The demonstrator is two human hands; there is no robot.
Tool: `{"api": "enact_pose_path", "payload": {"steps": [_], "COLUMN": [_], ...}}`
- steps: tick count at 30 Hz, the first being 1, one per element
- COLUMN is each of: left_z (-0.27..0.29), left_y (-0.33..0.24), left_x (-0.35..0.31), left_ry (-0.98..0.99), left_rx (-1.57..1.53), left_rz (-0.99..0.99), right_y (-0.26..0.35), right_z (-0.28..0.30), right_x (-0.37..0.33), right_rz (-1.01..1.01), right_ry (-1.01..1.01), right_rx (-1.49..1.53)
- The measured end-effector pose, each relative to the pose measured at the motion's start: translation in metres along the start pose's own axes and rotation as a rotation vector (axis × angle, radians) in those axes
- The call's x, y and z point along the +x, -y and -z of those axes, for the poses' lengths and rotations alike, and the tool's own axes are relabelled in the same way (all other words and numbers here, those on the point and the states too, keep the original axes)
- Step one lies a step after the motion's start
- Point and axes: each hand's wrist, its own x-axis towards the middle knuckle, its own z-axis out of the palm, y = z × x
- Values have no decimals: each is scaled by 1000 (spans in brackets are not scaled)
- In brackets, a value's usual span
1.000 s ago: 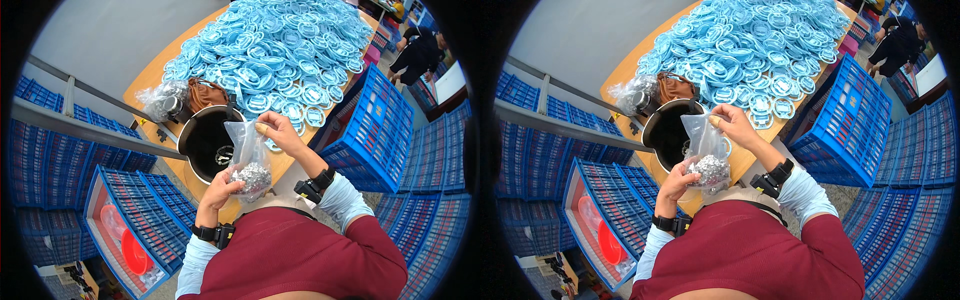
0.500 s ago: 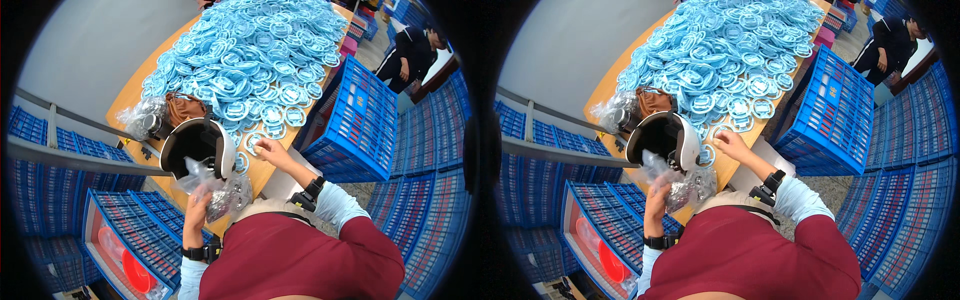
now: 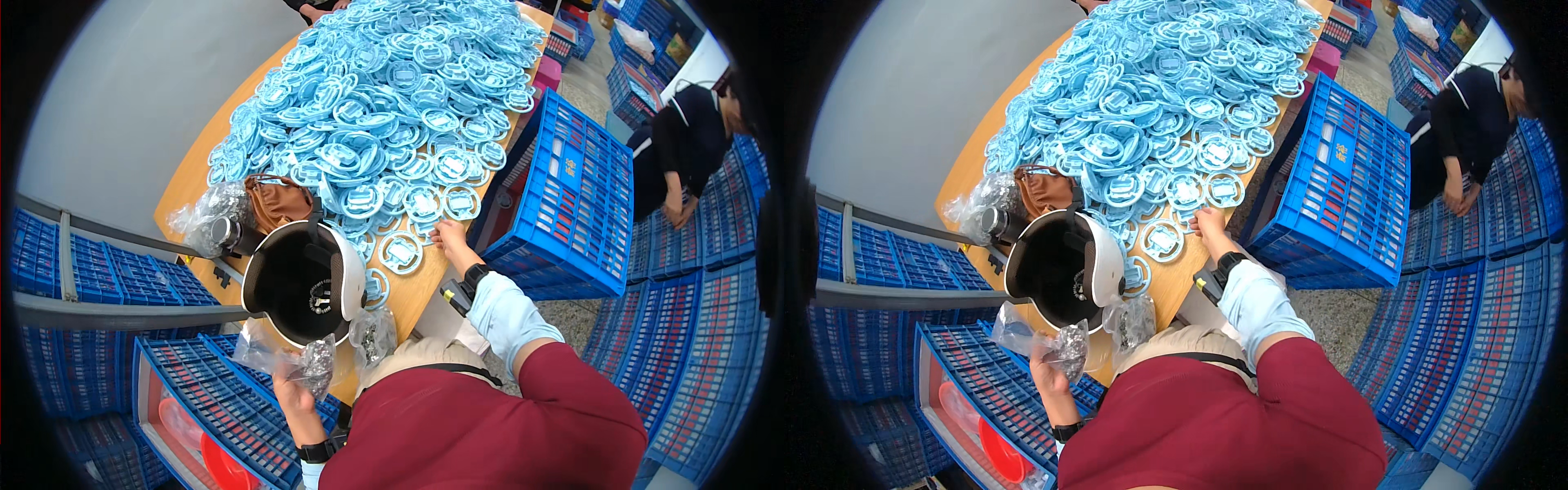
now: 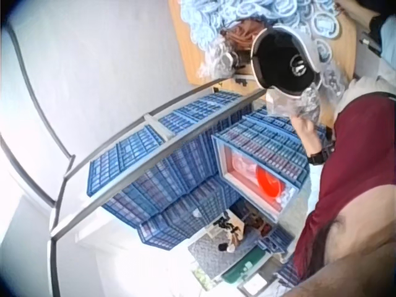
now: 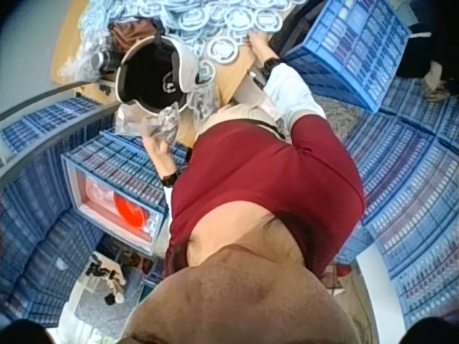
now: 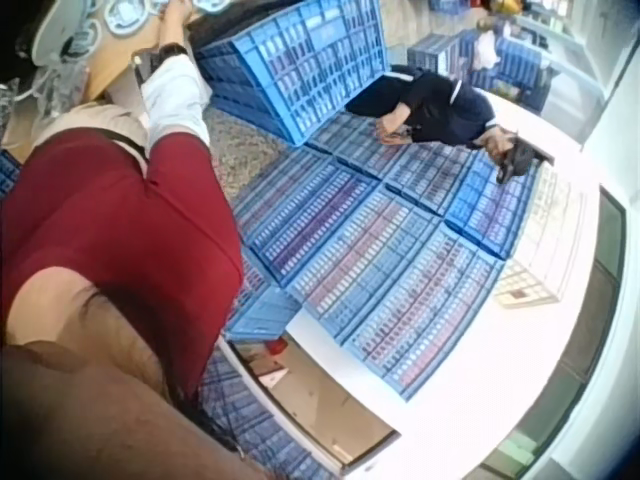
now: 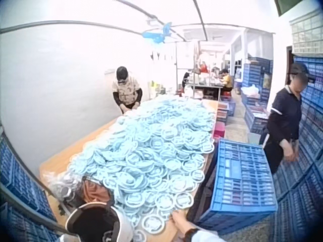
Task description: The recorder sorts and organizes light blue and black plastic components into crates and bags on a factory floor.
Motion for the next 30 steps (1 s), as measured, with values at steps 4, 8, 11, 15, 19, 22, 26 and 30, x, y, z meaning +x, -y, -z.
{"api": "enact_pose_path", "payload": {"steps": [4,8,11,15,19,22,26,30], "left_z": [1,7,0,-4,-4,-9,-10,-4], "left_y": [-8,-4,-5,-8,-6,-3,-4,-6], "left_x": [-1,4,4,6,11,13,13,10], "left_ry": [82,-52,-39,-33,-56,-52,-18,-32], "left_rx": [-51,11,17,10,63,97,103,84], "left_rz": [57,17,45,85,52,37,41,35], "right_y": [4,9,10,3,-3,-6,7,11], "right_z": [-9,-15,-14,-5,2,6,2,17], "right_x": [18,22,22,28,28,27,11,6], "right_rz": [-109,-230,-231,-227,-242,-279,-280,421], "right_ry": [-37,-158,-104,-6,179,206,256,-357], "right_rx": [99,211,161,192,228,230,-302,-681]}}
